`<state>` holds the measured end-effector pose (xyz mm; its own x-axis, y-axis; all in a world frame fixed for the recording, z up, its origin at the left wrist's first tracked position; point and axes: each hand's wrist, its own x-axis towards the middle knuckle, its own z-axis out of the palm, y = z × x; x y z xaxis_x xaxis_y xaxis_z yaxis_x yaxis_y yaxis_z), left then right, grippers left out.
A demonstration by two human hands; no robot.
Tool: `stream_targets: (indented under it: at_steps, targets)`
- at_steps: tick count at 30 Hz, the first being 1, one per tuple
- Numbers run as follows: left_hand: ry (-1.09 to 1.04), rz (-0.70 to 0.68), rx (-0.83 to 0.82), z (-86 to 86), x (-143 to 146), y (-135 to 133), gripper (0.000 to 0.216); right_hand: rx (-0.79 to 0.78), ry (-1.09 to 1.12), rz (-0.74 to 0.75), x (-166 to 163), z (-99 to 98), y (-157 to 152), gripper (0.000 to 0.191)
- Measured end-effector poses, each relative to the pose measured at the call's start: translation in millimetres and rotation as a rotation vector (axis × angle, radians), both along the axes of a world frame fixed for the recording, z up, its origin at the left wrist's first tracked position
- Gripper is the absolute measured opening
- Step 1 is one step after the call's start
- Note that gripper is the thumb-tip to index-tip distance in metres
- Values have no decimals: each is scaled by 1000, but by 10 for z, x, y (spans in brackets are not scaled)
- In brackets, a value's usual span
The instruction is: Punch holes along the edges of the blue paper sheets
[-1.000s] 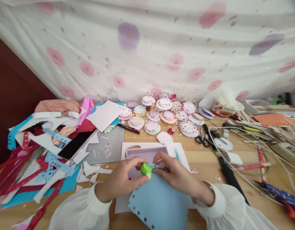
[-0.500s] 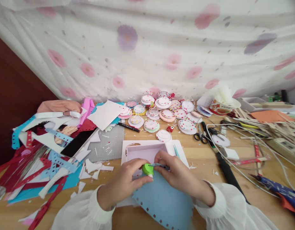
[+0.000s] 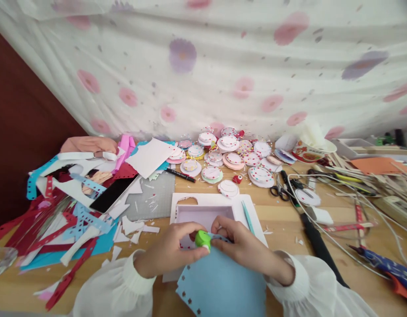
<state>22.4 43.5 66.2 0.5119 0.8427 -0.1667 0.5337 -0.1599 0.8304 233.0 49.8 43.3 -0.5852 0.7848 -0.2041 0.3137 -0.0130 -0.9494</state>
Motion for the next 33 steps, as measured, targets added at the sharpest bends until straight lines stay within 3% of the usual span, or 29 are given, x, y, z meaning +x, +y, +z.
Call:
stream_targets:
  at_steps: [18, 23, 26, 33]
  targets:
    - [-62, -12, -65, -20, 19, 9, 41, -20, 58, -17, 10, -3, -1, 13]
    - [-164, 55, -135, -101, 16, 12, 46, 2, 45, -21, 1, -16, -1, 17]
    - [-212, 74, -198, -91, 30, 33, 38, 0, 25, -14, 1, -41, -3, 17]
    - [-120, -56, -172, 104, 26, 139, 20, -24, 27, 10, 4, -32, 22, 16]
